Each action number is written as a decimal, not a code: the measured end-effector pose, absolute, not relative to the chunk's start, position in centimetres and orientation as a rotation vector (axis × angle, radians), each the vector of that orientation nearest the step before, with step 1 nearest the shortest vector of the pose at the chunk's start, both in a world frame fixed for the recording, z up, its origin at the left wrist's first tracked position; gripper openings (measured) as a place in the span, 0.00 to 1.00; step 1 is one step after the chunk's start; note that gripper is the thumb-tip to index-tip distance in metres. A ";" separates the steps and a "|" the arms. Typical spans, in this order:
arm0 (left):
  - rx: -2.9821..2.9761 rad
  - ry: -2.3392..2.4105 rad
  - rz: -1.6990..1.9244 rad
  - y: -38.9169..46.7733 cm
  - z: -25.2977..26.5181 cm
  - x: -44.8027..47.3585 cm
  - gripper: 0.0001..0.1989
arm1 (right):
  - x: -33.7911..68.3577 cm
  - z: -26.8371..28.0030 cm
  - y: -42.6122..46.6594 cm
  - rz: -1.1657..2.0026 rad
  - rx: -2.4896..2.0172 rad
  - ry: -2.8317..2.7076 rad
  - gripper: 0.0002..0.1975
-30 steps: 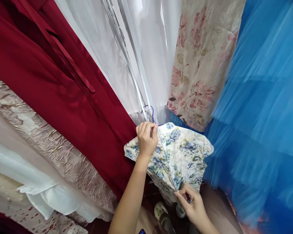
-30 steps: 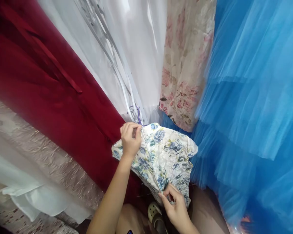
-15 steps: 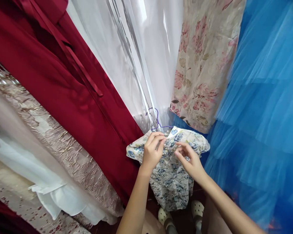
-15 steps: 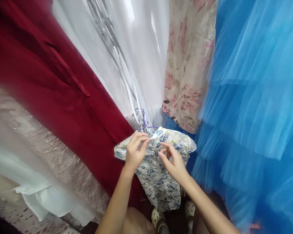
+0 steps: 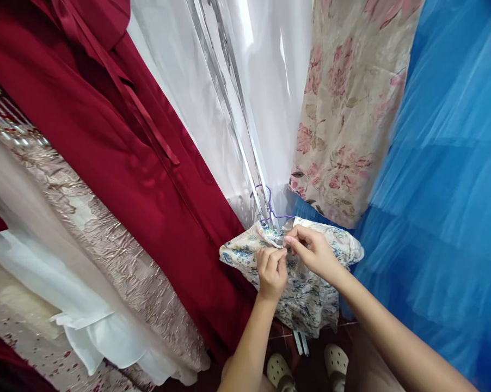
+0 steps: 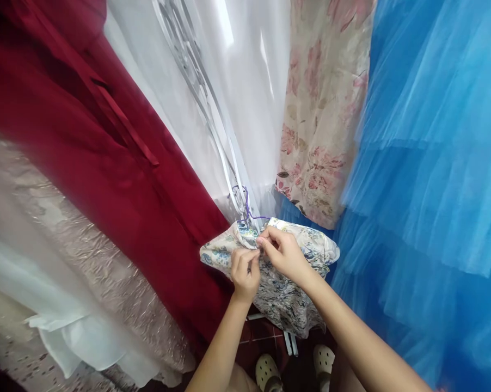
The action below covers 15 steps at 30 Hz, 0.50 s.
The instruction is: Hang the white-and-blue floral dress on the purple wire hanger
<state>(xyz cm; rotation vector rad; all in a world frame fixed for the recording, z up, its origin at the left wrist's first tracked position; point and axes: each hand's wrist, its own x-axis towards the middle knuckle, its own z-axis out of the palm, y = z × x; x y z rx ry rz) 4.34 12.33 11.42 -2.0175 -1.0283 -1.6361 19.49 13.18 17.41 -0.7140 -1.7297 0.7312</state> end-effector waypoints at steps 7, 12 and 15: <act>-2.298 -1.279 -1.362 10.1 2.9 4.4 0.09 | 20.1 18.4 14.7 0.801 -0.665 -1.468 0.13; -2.351 -1.579 -1.366 6.3 -2.7 3.7 0.09 | 21.3 17.9 14.8 0.857 -0.674 -1.474 0.14; -2.088 -1.649 -1.571 7.7 0.6 3.0 0.15 | 21.9 17.2 14.4 0.885 -0.674 -1.470 0.14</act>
